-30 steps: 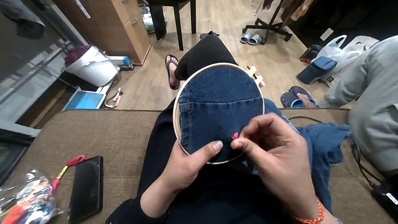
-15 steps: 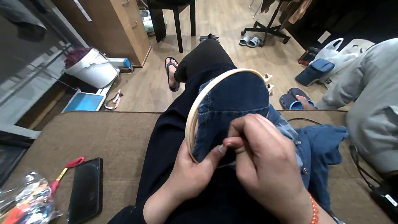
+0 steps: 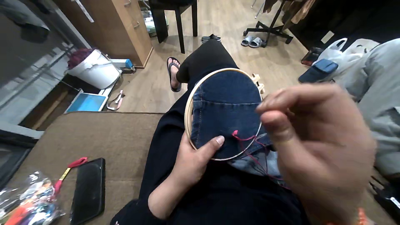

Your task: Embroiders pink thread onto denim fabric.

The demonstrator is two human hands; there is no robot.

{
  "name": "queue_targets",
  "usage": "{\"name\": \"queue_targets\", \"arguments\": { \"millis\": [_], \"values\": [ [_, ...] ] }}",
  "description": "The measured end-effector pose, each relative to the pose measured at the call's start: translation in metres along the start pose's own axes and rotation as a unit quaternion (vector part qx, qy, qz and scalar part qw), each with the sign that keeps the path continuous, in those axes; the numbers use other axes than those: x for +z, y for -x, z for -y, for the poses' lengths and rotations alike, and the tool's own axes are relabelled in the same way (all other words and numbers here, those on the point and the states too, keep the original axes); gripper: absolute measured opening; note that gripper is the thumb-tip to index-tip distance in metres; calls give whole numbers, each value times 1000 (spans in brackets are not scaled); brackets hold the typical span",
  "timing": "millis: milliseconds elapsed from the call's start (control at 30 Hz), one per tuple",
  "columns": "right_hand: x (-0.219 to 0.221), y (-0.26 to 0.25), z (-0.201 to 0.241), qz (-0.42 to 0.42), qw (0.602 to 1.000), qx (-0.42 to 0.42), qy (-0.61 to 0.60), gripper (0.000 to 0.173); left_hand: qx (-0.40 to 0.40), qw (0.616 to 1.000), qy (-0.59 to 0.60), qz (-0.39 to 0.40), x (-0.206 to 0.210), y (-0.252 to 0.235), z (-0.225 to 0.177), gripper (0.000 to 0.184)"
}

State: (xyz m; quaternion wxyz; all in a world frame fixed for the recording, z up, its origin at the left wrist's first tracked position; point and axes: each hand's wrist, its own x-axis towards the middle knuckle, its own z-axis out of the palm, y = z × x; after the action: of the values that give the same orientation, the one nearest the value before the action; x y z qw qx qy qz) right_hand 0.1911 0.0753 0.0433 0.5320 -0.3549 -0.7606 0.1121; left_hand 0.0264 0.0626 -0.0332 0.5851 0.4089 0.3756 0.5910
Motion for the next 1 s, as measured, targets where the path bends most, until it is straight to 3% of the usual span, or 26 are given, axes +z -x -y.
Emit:
{"name": "queue_targets", "arguments": {
  "millis": [67, 133, 267, 433, 500, 633, 867, 1000],
  "values": [
    [-11, -3, -15, 44, 997, 62, 24, 21, -12, 1000, 27, -7, 0, -1, 1, 47],
    [-8, 6, -21, 82, 990, 72, 86, 27, -8, 999, 38, 4, 1, -2, 0, 45],
    [13, 19, -16, 93, 980, 17, 174, 16, 15, 1000, 18, 17, 2, 0, 1, 41],
    [37, 27, -16, 36, 962, -49, 267, 19, 4, 1000, 12, 7, 2, -1, 0, 39],
    [42, 30, -20, 23, 967, -29, 253, 18, 4, 1000, 8, 7, 2, 0, 1, 42],
    [35, 27, -19, 78, 976, 61, 192, 18, 1, 1000, 9, 3, 2, -1, 1, 46],
    [39, 26, -16, 77, 968, 53, 233, 15, -12, 1000, 13, 1, 2, -2, 0, 47],
    [48, 27, -19, 30, 965, -36, 259, 17, -33, 998, 42, -16, 4, -4, -5, 35]
  ]
}}
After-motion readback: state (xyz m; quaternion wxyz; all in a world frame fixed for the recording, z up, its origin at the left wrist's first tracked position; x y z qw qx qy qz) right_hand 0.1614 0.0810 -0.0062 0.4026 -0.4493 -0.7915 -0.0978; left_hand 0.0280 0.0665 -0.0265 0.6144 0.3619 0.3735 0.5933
